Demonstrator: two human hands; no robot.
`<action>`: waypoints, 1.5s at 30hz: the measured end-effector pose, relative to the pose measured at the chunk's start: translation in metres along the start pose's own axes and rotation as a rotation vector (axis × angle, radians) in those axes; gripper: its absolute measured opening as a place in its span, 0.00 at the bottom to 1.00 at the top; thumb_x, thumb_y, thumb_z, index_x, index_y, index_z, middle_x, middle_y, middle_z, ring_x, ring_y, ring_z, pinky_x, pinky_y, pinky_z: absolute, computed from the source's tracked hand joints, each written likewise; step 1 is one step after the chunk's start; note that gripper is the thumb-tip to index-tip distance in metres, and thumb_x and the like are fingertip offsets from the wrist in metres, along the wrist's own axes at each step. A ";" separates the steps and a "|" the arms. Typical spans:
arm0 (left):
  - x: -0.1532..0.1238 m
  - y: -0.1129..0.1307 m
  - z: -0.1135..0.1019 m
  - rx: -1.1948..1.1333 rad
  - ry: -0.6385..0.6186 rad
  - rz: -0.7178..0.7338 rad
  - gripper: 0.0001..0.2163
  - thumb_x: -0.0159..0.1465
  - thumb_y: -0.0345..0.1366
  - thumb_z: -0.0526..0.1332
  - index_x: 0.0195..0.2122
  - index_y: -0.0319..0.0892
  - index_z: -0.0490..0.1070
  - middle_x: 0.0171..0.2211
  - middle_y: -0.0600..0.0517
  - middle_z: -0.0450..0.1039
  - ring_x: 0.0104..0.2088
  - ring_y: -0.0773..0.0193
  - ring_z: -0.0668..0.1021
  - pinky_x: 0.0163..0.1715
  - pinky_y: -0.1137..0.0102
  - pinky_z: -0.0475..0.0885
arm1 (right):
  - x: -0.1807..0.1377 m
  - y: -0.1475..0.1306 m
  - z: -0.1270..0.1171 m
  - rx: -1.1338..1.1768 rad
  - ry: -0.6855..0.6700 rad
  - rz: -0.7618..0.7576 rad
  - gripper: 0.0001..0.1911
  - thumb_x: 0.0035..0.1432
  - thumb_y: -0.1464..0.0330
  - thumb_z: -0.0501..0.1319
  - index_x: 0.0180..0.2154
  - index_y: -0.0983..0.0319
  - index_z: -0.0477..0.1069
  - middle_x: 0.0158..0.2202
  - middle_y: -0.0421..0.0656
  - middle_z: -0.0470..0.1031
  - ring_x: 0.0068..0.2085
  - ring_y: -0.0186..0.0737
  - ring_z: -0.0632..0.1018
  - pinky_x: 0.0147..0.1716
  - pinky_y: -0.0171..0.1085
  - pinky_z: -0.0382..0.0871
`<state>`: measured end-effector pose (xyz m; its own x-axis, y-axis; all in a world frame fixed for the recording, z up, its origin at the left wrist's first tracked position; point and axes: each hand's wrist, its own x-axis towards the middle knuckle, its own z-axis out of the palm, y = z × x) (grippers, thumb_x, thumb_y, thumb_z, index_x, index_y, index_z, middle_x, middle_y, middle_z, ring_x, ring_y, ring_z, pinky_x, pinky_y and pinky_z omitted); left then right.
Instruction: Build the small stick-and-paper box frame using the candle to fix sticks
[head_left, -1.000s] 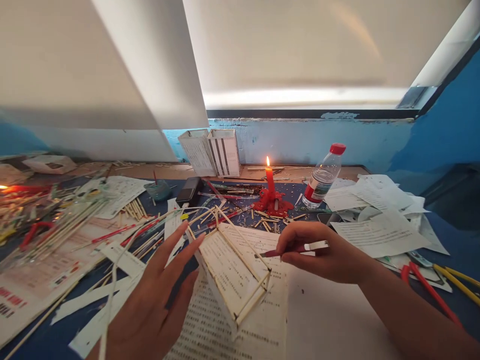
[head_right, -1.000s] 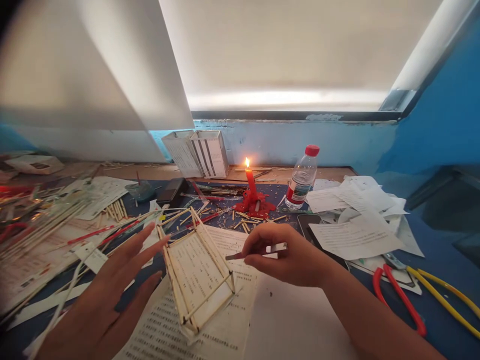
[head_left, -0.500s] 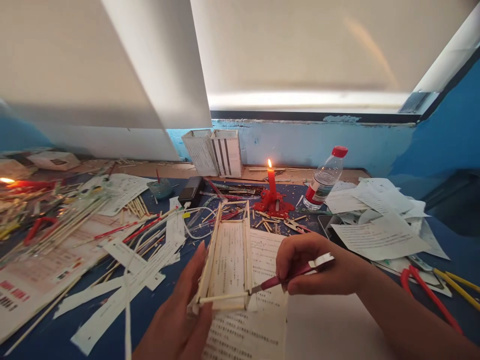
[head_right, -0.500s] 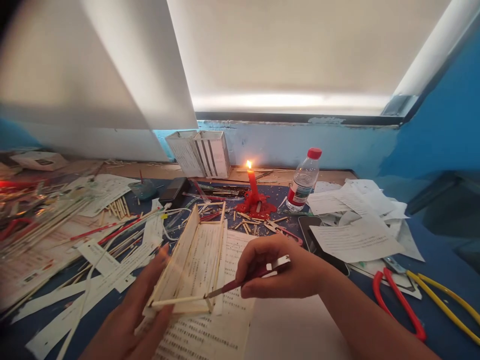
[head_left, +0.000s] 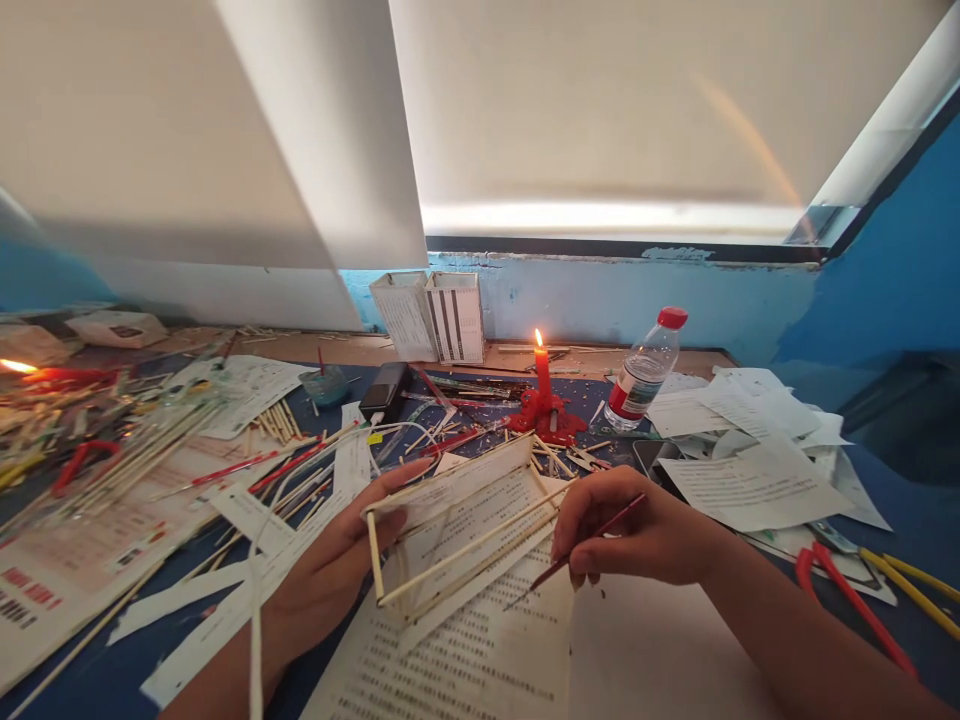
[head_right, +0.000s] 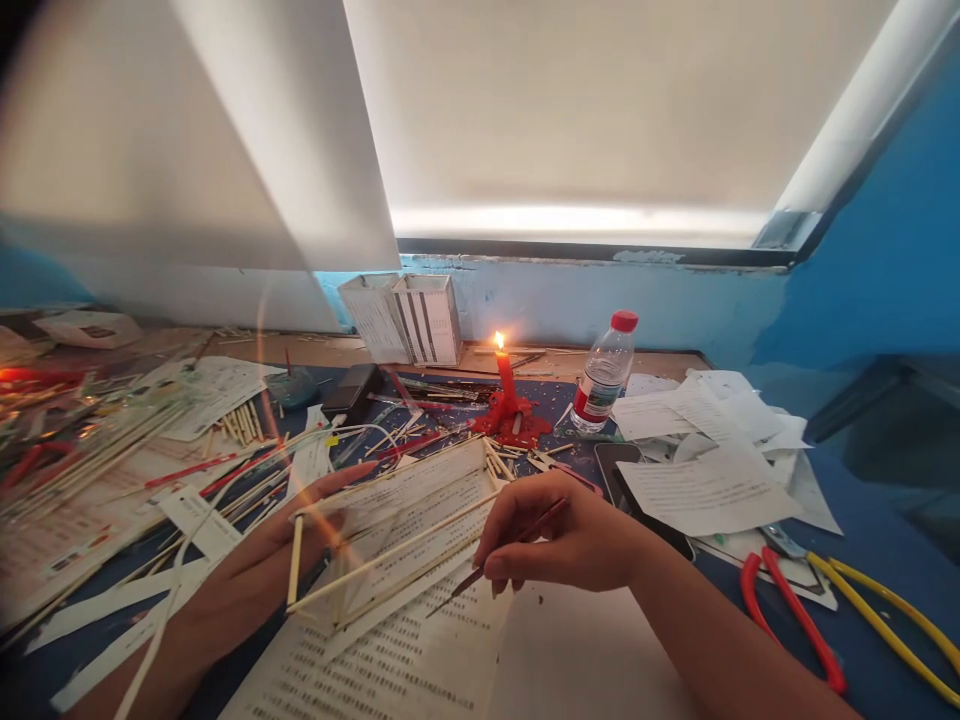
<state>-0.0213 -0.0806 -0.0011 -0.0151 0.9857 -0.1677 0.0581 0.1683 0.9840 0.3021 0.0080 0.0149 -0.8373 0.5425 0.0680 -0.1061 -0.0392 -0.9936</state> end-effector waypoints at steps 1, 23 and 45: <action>0.006 0.002 0.000 0.005 -0.029 0.016 0.29 0.66 0.55 0.64 0.66 0.52 0.69 0.64 0.48 0.76 0.62 0.44 0.77 0.60 0.56 0.76 | 0.001 0.000 0.000 -0.004 0.005 -0.005 0.06 0.59 0.73 0.74 0.40 0.66 0.82 0.33 0.44 0.84 0.32 0.32 0.84 0.33 0.27 0.79; -0.010 -0.033 -0.018 0.387 -0.077 0.329 0.32 0.66 0.44 0.68 0.68 0.53 0.57 0.71 0.43 0.64 0.69 0.43 0.70 0.70 0.47 0.64 | 0.038 0.015 0.051 -0.251 0.019 -0.005 0.10 0.62 0.65 0.72 0.44 0.61 0.84 0.42 0.46 0.85 0.42 0.38 0.84 0.44 0.35 0.81; -0.011 -0.028 -0.014 0.443 -0.116 0.288 0.33 0.68 0.45 0.66 0.69 0.49 0.53 0.70 0.41 0.64 0.69 0.47 0.69 0.71 0.48 0.62 | 0.043 0.021 0.052 -0.270 0.031 0.101 0.09 0.62 0.65 0.72 0.44 0.61 0.85 0.44 0.48 0.86 0.44 0.41 0.85 0.46 0.37 0.80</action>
<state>-0.0367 -0.0961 -0.0265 0.1727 0.9821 0.0748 0.4598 -0.1476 0.8757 0.2359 -0.0128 0.0013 -0.8190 0.5729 -0.0316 0.1273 0.1277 -0.9836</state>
